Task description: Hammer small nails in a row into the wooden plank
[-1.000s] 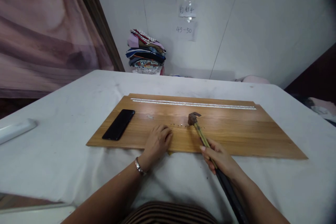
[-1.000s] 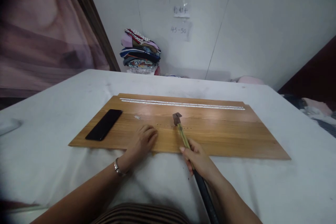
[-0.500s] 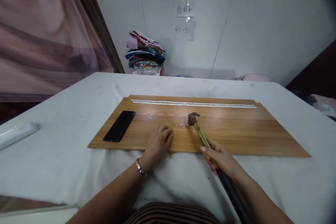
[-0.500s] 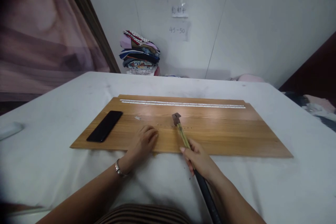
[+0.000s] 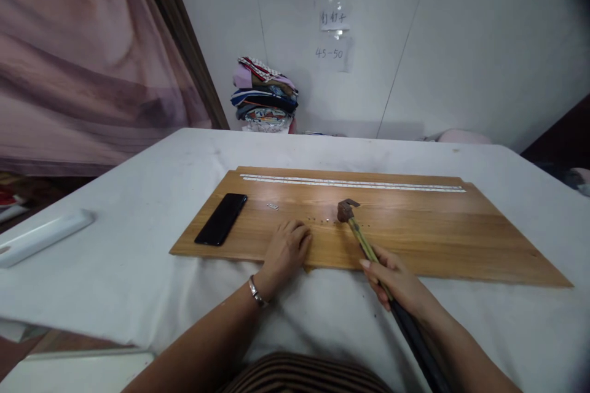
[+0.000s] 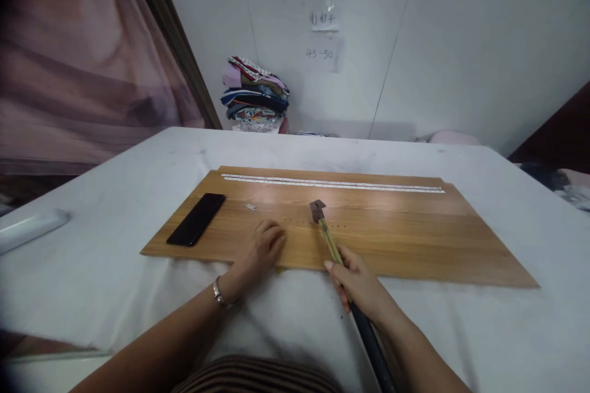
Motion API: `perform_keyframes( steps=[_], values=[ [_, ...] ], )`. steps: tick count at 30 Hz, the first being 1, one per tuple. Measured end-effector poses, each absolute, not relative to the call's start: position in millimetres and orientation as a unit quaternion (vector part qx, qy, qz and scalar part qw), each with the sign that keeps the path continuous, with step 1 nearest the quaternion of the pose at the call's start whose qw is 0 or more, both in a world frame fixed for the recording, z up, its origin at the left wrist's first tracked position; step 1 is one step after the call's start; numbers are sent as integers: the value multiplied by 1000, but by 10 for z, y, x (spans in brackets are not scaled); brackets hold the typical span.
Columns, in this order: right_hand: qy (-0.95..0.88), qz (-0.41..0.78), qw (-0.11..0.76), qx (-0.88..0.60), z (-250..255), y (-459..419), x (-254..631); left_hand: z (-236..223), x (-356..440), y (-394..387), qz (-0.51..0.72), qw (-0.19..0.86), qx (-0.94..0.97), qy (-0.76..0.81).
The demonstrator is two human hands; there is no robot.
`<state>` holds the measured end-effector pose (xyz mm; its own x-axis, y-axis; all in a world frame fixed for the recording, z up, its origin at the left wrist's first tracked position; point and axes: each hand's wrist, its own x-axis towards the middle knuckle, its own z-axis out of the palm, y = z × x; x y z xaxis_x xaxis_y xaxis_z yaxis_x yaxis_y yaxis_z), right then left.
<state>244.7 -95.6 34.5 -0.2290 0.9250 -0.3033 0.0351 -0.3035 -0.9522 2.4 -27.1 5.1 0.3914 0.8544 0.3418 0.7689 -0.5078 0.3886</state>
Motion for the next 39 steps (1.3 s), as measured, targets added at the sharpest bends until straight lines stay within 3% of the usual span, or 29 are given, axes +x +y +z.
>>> perform_keyframes(
  steps=[39],
  values=[
    [-466,629,363,-504,342,-941,2453,51,25,-279,260,81,828,489]
  ],
)
